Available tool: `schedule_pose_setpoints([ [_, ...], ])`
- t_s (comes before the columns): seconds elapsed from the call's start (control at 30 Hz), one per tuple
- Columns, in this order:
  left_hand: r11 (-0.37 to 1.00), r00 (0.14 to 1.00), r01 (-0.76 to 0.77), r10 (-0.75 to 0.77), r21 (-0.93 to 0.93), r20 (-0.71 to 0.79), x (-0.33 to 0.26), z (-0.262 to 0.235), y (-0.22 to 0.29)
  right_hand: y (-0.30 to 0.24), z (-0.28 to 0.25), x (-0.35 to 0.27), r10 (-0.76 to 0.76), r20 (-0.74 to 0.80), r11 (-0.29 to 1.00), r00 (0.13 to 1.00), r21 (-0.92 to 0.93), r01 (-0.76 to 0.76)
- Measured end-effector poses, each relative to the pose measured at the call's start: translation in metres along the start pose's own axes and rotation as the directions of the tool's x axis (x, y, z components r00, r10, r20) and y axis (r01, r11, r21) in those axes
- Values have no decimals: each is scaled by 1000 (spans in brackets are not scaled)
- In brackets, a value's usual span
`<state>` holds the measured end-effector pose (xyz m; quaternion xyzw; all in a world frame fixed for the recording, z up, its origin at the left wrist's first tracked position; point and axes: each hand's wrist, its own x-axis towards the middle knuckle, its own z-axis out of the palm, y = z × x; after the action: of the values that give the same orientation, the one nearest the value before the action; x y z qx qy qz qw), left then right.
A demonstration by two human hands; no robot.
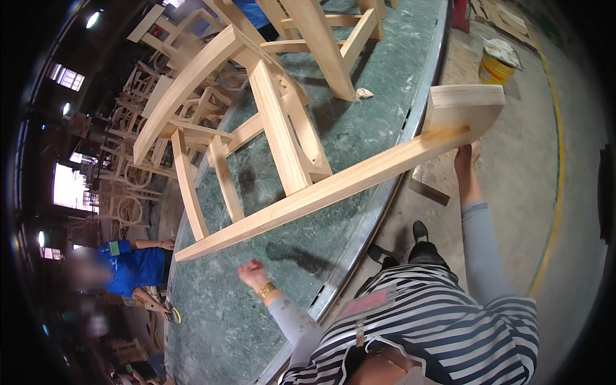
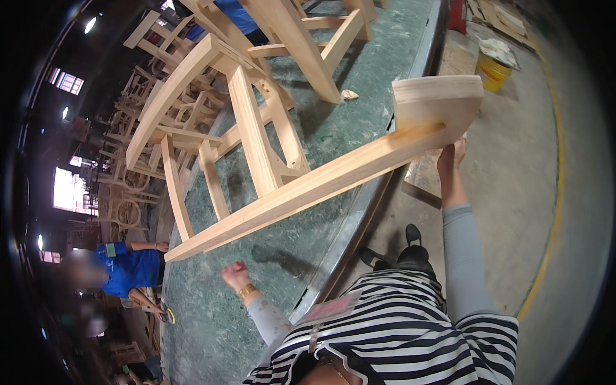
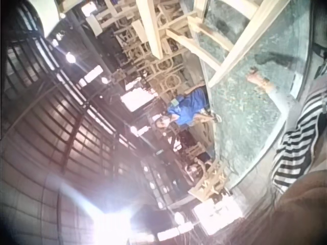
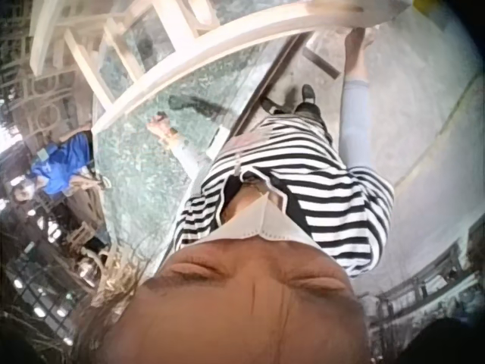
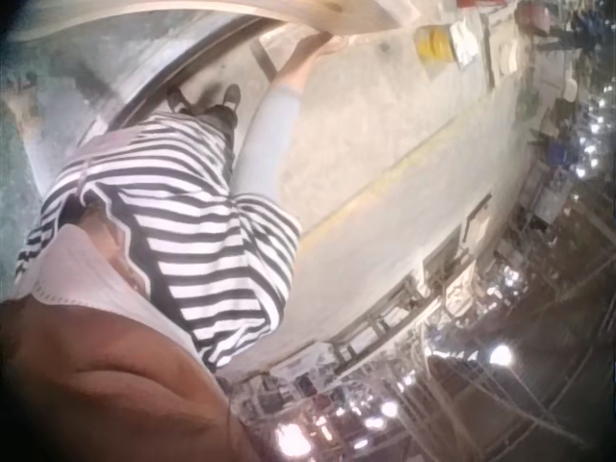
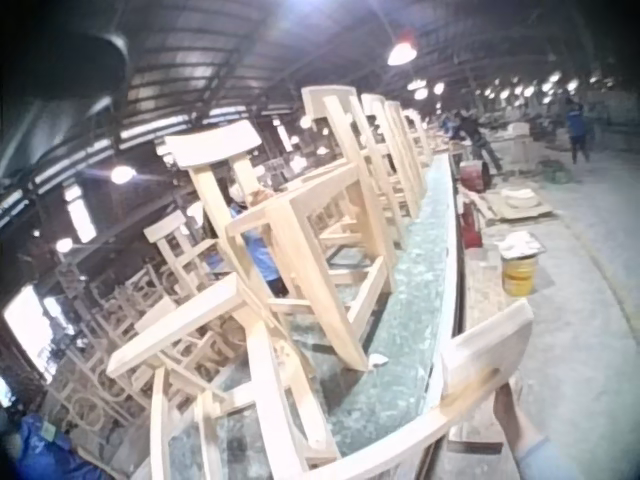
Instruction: The person sands the wooden frame of a chair using a sanding block. They systematically rub the block along the edges and surfaces of the chair legs and seat frame, frequently repositioning the chair to access different angles. The task involves repetitive manual sanding to smooth the wood.
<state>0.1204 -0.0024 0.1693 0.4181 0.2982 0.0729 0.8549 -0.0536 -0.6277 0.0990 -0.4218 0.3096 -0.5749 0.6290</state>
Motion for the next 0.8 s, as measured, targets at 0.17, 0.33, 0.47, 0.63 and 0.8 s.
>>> schedule_pose_setpoints([
  [0.17, 942, 934, 319, -330, -101, -137, 22, 43, -81, -16, 3, 6, 52, -30, 992, 998, -111, -55],
  [0.33, 996, 995, 84, -86, -32, -43, 26, 72, -100, -21, 16, 2, 102, -91, 994, 991, -26, -105],
  [0.47, 737, 814, -491, 578, 466, -57, 18, 82, -100, -19, 7, 8, 101, -95, 995, 990, -3, -101],
  [0.63, -6, 415, -903, 244, 430, 876, 11, 67, -75, -20, 2, 6, 75, -55, 997, 996, -23, -77],
  [0.8, -456, 467, -839, -320, 299, 824, 24, 78, -37, -10, 17, -1, 57, -77, 994, 995, -89, -64],
])
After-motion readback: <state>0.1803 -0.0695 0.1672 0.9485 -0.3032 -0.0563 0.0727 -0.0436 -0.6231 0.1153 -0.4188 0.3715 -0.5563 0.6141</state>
